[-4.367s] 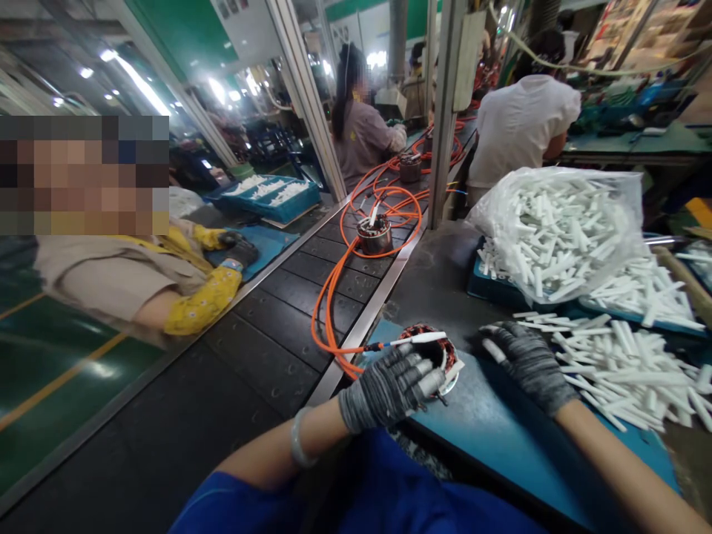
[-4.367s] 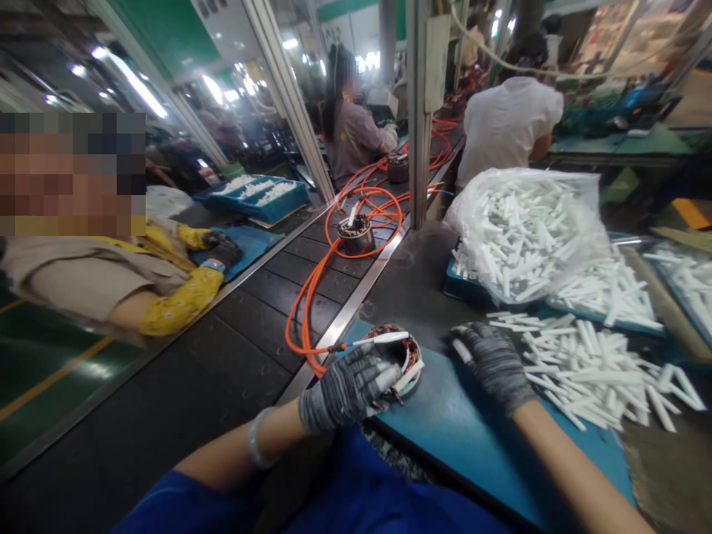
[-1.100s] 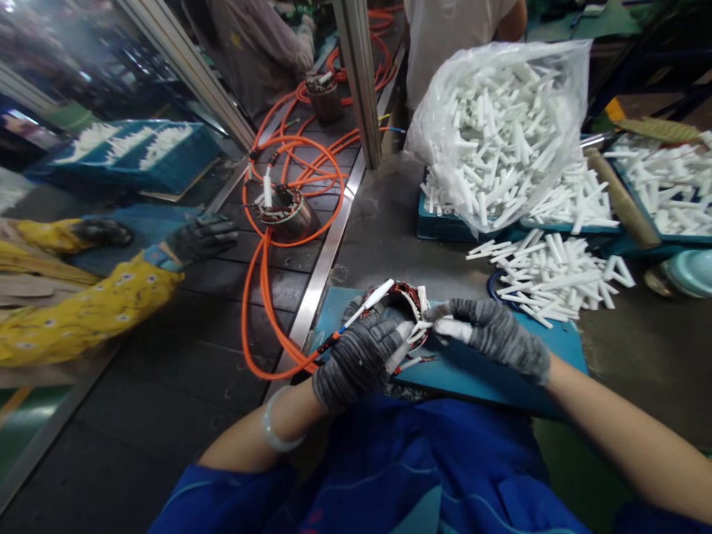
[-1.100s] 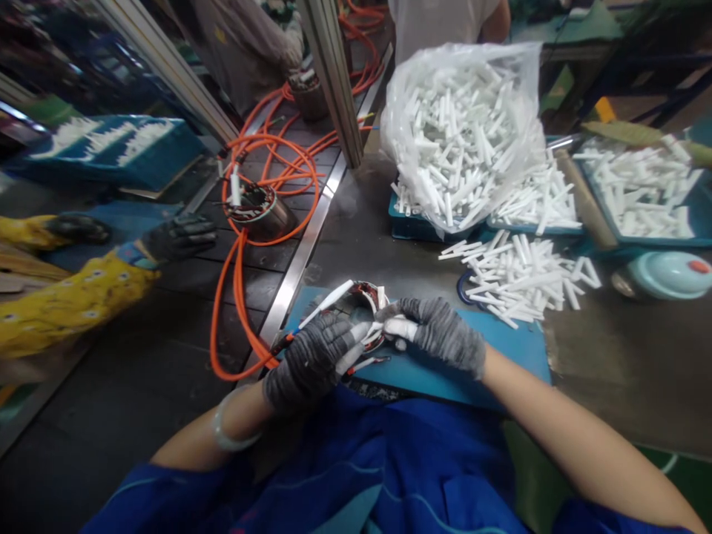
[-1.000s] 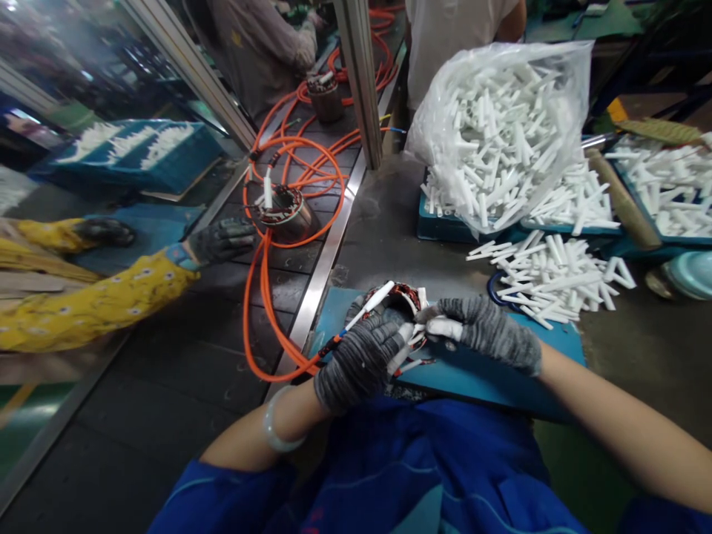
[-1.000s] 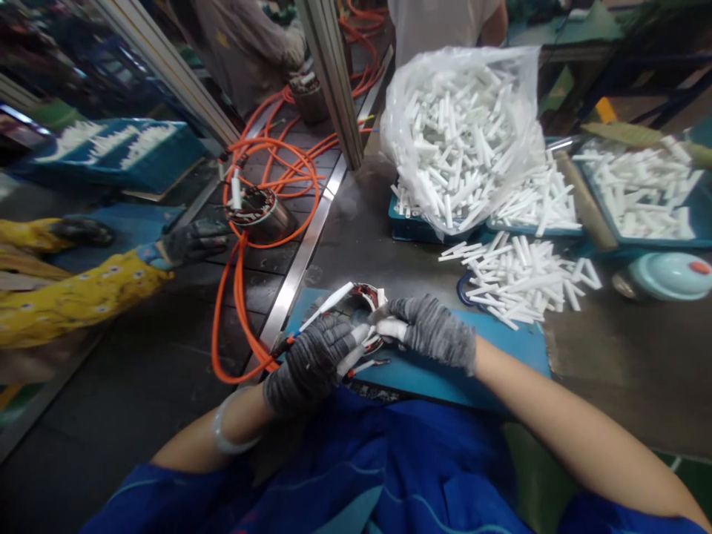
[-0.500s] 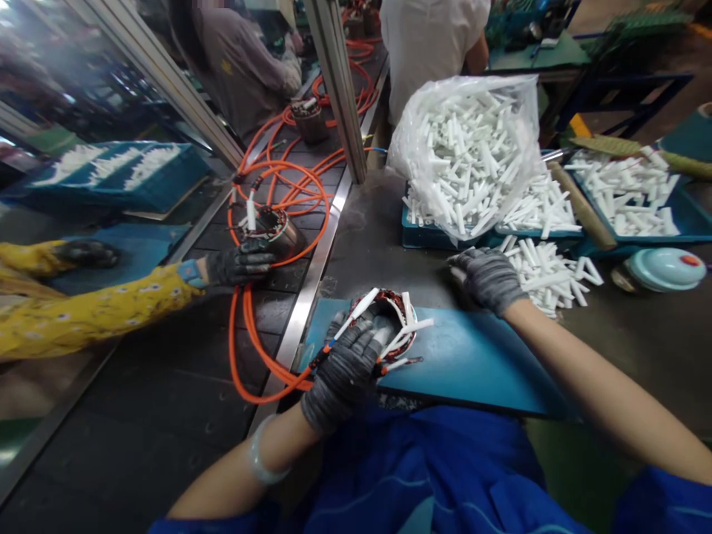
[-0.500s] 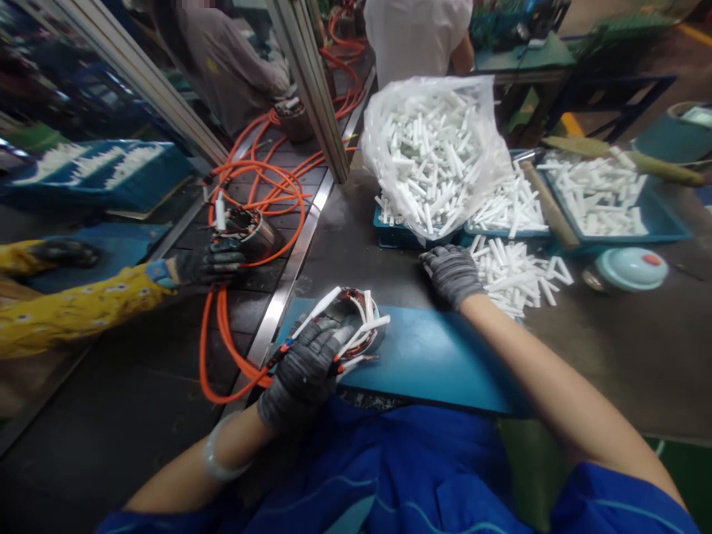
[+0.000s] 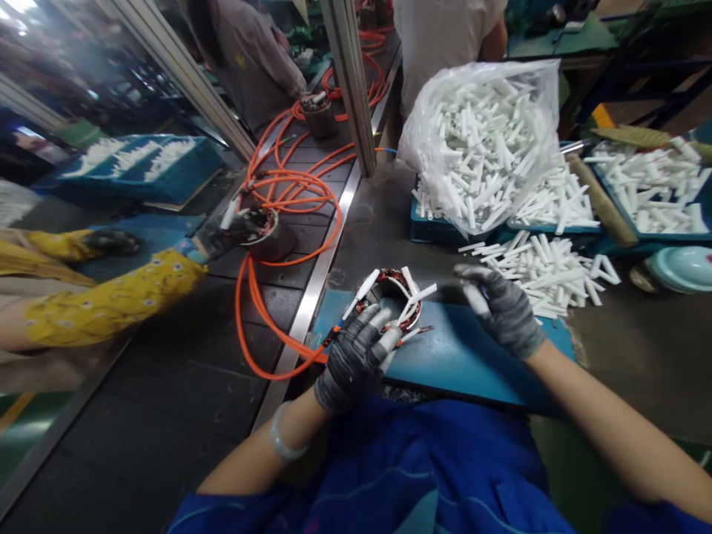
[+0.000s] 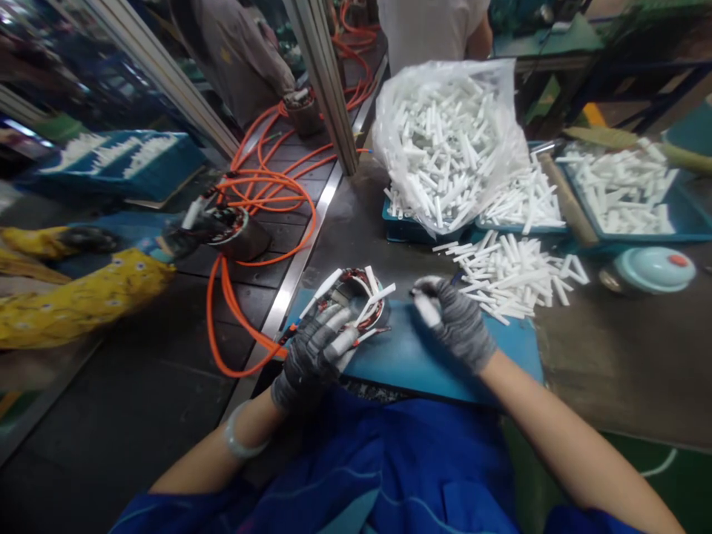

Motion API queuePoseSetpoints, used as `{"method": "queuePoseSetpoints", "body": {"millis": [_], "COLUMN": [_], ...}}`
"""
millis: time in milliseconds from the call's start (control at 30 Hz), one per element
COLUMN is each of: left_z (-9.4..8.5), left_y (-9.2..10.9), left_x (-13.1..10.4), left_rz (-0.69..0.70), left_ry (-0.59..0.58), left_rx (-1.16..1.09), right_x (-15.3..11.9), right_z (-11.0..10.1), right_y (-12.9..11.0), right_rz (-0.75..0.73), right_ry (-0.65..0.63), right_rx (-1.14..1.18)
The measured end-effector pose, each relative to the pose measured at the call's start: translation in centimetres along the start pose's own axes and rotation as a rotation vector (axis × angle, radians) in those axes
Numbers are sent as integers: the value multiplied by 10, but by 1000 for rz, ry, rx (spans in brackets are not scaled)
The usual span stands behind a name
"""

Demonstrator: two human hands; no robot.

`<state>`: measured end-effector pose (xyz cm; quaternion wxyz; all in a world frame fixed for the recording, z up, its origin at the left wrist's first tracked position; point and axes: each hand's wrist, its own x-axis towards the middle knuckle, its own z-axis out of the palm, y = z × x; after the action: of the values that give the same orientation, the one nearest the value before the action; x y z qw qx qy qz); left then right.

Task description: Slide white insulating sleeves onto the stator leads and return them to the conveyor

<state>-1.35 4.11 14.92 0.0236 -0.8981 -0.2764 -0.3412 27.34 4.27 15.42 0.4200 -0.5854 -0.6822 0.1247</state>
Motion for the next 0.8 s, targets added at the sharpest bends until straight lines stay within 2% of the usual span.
{"method": "queuePoseSetpoints", "body": {"millis": [100, 167, 233, 467, 600, 733, 800], "left_z": [2, 3, 4, 2, -4, -13, -18], "left_y": [-3, -4, -5, -10, -12, -16, -17], "left_x": [-5, -6, -7, -10, -8, -2, 1], "left_rz": [16, 5, -3, 50, 78, 112, 114], "left_ry": [15, 8, -12, -15, -76, -142, -186], "left_rx": [34, 18, -6, -59, -44, -15, 0], "right_x": [-28, -37, -40, -36, -31, -18, -13], "right_z": [5, 9, 13, 31, 26, 15, 13], "right_y": [-23, -29, -29, -29, -42, -59, -64], "right_rz": [157, 269, 356, 409, 270, 136, 23], "right_ry": [-129, -222, -260, -280, -369, -436, -449], "right_rx": [300, 434, 523, 732, 610, 330, 139]}}
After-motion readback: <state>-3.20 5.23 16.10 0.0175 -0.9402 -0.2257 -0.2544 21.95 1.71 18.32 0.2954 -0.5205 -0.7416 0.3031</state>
